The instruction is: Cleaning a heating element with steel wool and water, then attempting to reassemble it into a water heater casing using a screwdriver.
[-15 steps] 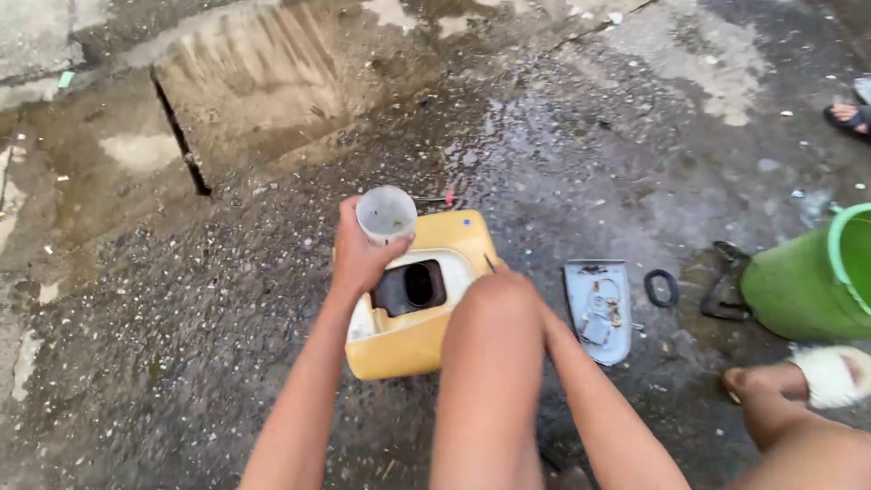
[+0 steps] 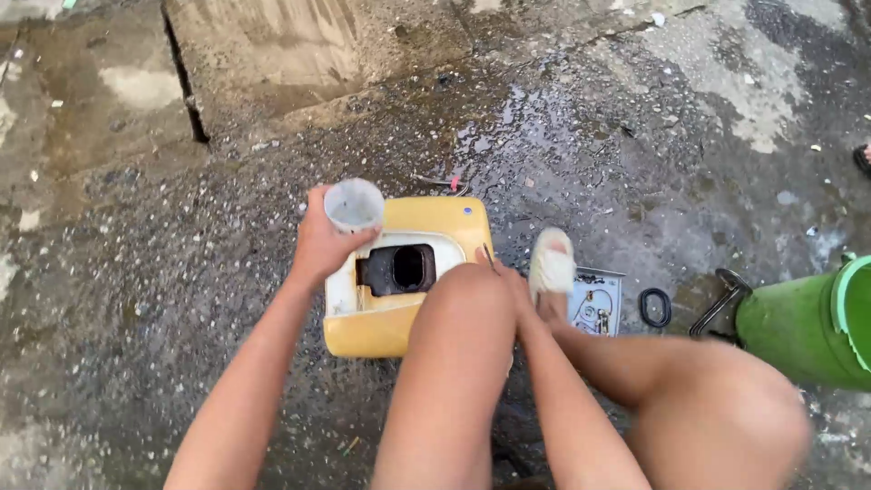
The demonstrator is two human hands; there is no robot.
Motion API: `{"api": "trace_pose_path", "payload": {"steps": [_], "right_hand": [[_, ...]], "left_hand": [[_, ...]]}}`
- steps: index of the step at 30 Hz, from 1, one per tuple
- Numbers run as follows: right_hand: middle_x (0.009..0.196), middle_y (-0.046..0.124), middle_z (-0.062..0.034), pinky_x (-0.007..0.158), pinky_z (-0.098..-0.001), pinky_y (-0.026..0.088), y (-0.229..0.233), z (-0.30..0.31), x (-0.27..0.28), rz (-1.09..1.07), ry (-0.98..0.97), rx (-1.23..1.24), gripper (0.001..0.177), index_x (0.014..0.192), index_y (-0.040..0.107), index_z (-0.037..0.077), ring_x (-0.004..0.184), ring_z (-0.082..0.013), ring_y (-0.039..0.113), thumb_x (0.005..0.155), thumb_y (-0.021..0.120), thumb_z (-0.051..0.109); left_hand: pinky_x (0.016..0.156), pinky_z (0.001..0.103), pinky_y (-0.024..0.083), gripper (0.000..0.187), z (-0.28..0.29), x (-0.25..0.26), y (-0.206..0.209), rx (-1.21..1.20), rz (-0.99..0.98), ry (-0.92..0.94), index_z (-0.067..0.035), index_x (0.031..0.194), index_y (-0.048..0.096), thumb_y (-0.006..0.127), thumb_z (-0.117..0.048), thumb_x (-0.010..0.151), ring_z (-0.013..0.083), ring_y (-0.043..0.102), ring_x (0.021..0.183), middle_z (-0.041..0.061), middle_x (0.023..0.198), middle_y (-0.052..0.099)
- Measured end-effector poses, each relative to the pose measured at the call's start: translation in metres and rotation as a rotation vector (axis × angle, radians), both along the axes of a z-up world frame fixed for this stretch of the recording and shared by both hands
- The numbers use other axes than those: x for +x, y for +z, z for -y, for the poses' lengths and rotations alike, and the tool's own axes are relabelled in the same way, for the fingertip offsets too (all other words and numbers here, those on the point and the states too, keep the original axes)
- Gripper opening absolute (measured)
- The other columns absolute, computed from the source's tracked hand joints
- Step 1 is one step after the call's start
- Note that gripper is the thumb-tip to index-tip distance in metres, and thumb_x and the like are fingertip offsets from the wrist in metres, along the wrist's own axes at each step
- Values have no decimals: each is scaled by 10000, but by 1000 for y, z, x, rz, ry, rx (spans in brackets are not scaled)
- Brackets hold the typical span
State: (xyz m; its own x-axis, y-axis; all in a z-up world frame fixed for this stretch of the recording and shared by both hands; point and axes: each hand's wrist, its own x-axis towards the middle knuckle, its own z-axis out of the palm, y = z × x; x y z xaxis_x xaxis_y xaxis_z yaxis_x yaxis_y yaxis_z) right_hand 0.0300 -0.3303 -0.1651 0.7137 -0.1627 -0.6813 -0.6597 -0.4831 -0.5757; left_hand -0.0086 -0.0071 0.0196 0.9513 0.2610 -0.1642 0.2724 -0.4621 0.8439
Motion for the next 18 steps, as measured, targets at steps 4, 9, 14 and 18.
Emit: {"api": "trace_pose_path", "payload": {"steps": [4, 9, 14, 18], "right_hand": [[1533, 522, -84, 1160, -483, 432, 24, 2, -26, 308, 250, 6, 496, 1438, 536, 521, 1419, -369, 455, 972, 681, 437], [1530, 524, -73, 1086, -493, 486, 10, 1, 1, 333, 426, -197, 508, 1444, 531, 503, 1364, -352, 524, 952, 654, 520], [1422, 626, -115, 1056, -469, 521, 49, -3, -4, 281, 427, -198, 486, 1439, 533, 516, 1300, -354, 589, 965, 637, 493], [1297, 690, -178, 1046, -485, 527, 57, -3, -5, 310, 415, -126, 489, 1459, 525, 483, 1241, -407, 616, 989, 639, 410]], "left_hand": [[1051, 620, 453, 849, 4, -16, 49, 10, 124, 0, -134, 1393, 416, 914, -297, 725, 475, 546, 1307, 241, 1316, 620], [1041, 600, 466, 868, 17, -26, 91, 100, 141, -64, -129, 1386, 464, 925, -302, 671, 461, 566, 1284, 216, 1279, 629], [1043, 595, 468, 908, 27, -33, 92, 169, 113, -147, -124, 1381, 478, 944, -290, 620, 465, 562, 1282, 212, 1278, 615], [1006, 649, 482, 848, 30, -55, 68, 147, 64, -178, -103, 1402, 419, 876, -245, 701, 510, 550, 1271, 270, 1296, 579]]}}
